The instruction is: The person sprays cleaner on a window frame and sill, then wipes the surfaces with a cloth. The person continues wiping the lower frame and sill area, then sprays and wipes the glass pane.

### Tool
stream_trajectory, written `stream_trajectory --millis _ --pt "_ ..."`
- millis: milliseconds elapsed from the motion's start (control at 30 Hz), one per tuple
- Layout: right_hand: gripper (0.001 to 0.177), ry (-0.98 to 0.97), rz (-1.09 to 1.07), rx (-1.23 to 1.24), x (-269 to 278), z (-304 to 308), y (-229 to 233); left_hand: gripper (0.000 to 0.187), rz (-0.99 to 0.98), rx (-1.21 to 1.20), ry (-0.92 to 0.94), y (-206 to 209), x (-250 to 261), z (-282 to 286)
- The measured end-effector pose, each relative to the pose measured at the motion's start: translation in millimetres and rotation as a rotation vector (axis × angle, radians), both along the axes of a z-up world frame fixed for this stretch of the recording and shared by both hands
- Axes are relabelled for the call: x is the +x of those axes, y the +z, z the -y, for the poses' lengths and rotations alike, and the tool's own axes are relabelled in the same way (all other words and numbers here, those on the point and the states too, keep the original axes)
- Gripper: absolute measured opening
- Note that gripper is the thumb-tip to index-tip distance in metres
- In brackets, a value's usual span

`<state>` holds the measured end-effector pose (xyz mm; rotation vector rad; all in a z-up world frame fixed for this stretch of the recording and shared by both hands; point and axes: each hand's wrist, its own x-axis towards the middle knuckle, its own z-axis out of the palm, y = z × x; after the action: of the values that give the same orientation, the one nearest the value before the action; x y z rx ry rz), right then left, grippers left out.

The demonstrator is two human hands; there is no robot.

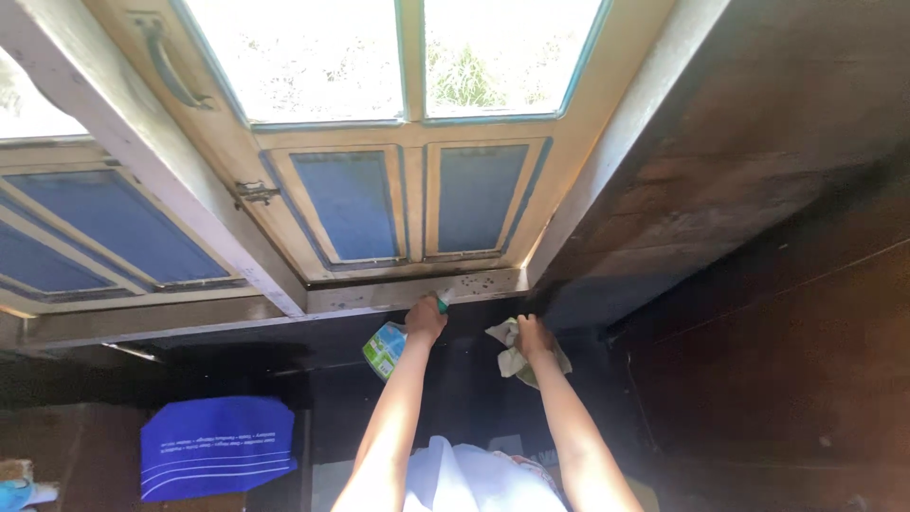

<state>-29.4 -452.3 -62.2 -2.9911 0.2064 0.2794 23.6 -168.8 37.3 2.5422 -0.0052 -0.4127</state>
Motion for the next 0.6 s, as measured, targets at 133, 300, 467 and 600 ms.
stream_trajectory --millis 133,300,467,600 --pt "0.039 0.063 0.084 -0.046 0 -34 20 0.051 0.006 0.023 0.017 -11 0 -26" --pt "0.037 0.167 0.176 0.115 -22 -100 129 0.055 -0.026 -0.083 0.111 -8 -9 -62" --pt "0.039 0.025 0.398 0.008 5 -108 98 0.054 -0.012 -0.135 0.257 -5 -21 -104" --pt "0.034 -0.149 0.488 0.084 0 -132 146 0.050 -0.020 -0.260 0.447 -26 -29 -139"
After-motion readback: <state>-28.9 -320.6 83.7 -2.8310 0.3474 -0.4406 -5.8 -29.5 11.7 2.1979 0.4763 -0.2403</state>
